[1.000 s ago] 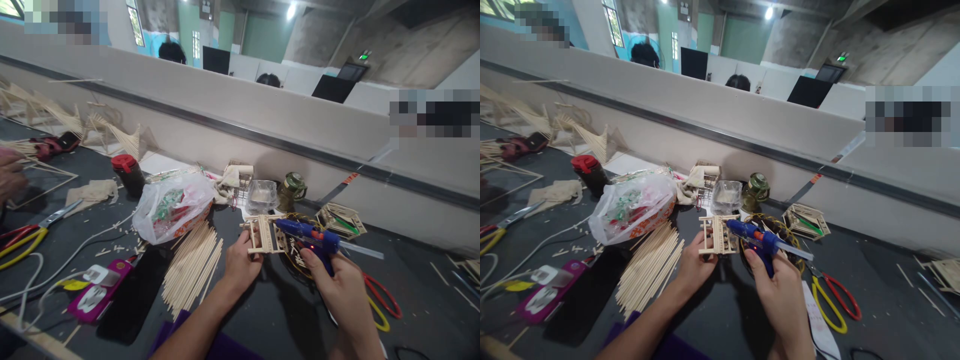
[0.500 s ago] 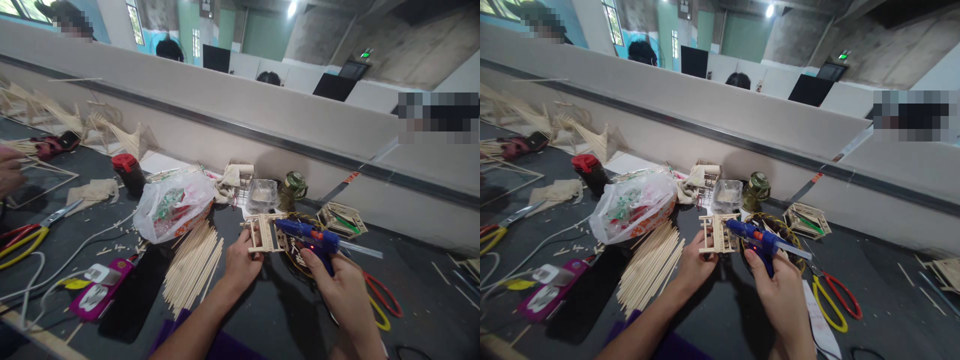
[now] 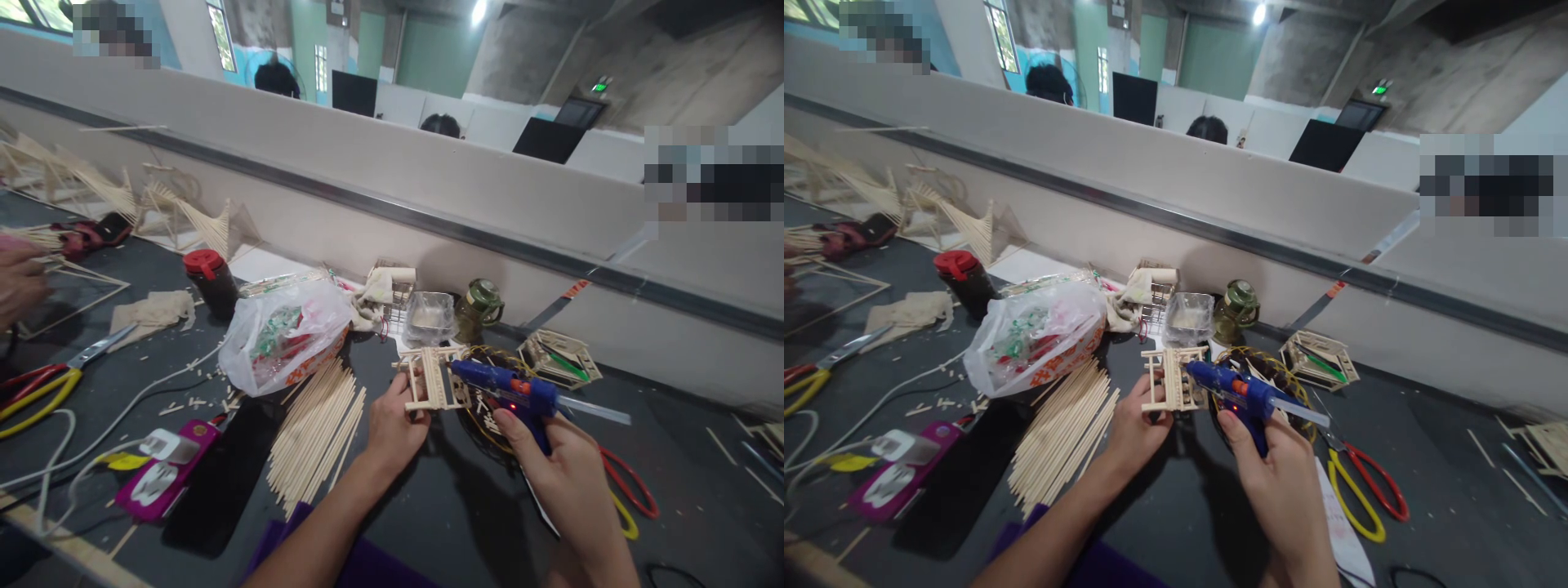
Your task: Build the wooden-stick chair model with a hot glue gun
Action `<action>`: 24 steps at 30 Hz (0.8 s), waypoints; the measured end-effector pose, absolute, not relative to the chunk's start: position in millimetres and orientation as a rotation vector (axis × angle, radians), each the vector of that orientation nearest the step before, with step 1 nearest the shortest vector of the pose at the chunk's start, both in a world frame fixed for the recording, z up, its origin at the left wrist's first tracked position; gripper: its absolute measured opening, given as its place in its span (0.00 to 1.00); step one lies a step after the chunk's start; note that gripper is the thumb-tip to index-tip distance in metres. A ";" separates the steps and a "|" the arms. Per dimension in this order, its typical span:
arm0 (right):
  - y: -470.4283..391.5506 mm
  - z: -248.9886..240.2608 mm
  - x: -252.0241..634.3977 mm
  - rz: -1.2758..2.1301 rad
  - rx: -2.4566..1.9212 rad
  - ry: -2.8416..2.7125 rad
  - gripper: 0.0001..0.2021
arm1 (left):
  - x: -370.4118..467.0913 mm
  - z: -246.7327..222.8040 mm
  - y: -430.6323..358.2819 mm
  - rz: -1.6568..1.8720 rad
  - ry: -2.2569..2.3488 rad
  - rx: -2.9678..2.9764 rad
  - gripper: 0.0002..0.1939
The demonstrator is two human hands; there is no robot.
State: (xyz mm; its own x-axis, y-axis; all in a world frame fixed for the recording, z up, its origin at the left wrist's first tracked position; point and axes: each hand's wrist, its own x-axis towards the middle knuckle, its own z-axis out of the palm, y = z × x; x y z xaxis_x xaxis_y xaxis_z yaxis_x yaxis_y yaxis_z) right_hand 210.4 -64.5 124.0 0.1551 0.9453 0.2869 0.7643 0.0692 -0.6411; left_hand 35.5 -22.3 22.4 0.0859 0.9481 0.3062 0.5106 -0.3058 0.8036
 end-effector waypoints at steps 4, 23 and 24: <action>-65.3 125.4 210.1 0.325 -1.726 -1.651 0.22 | 35.0 22.5 -22.0 1.136 1.454 1.871 0.12; -63.8 124.9 208.4 0.378 -1.709 -1.610 0.22 | 34.4 22.2 -21.0 1.160 1.415 1.859 0.13; -63.7 124.2 208.9 0.380 -1.715 -1.616 0.22 | 34.4 22.4 -21.0 1.159 1.413 1.860 0.13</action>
